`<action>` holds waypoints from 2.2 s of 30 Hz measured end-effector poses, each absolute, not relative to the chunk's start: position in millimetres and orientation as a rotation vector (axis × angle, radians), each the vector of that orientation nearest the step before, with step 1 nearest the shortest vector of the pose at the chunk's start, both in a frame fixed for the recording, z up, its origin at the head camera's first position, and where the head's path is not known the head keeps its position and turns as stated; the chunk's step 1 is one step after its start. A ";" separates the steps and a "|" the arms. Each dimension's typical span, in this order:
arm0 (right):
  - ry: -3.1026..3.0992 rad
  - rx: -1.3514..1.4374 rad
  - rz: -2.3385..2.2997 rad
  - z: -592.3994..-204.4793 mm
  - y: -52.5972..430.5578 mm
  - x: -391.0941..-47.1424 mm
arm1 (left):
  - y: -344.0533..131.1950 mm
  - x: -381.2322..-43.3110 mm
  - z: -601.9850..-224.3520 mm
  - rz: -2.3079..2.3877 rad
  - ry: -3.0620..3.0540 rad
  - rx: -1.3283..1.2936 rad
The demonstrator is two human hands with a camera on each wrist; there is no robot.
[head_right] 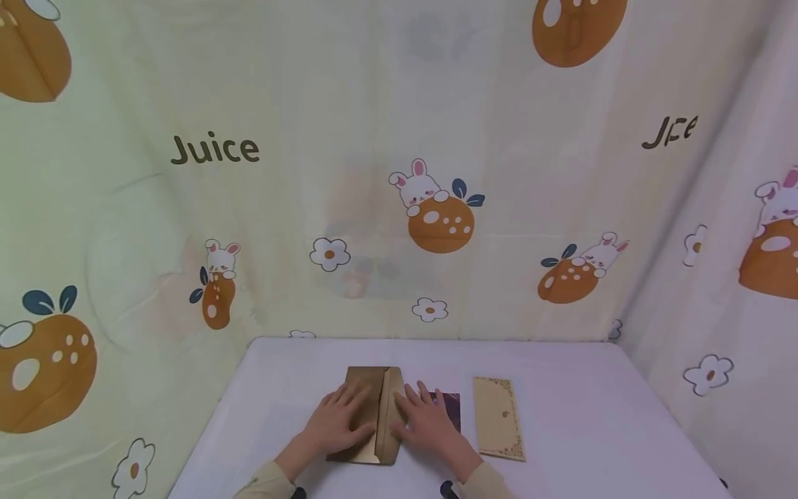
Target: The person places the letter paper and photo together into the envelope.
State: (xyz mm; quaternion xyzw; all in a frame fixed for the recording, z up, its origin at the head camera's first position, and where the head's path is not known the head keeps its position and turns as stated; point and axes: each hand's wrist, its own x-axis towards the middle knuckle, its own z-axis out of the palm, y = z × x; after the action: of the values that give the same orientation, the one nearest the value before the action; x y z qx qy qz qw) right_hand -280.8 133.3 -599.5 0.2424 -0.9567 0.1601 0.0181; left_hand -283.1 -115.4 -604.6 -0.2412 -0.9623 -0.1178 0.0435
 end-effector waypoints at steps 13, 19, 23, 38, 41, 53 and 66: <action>-2.988 0.870 0.394 -606.6 124.9 -279.8 | -94.9 -292.9 -604.9 -0.149 -3.000 -0.858; -2.998 0.872 0.384 -603.1 124.0 -279.7 | -98.0 -300.7 -595.5 -0.183 -3.016 -0.935; -2.999 0.878 0.368 -602.1 122.0 -280.4 | -108.6 -309.3 -584.6 -0.186 -3.026 -1.011; -2.989 0.859 0.372 -605.5 125.2 -282.0 | -123.6 -316.4 -580.9 -0.290 -3.089 -1.172; -2.984 0.856 0.371 -605.8 125.8 -281.3 | -123.1 -316.1 -585.2 -0.284 -3.054 -1.170; -2.962 0.777 0.510 -603.7 134.3 -275.8 | -120.1 -314.8 -587.3 -0.189 -3.012 -1.186; -2.973 0.531 0.532 -613.7 172.0 -279.8 | -119.8 -314.0 -584.4 -0.162 -3.061 -1.150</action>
State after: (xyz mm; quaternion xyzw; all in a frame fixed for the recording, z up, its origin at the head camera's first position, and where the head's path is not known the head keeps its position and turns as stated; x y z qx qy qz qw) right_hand -279.8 172.0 -613.7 0.1731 -0.9688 0.1732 0.0375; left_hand -314.0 -119.8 -584.4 -0.3506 -0.9329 -0.0494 -0.0659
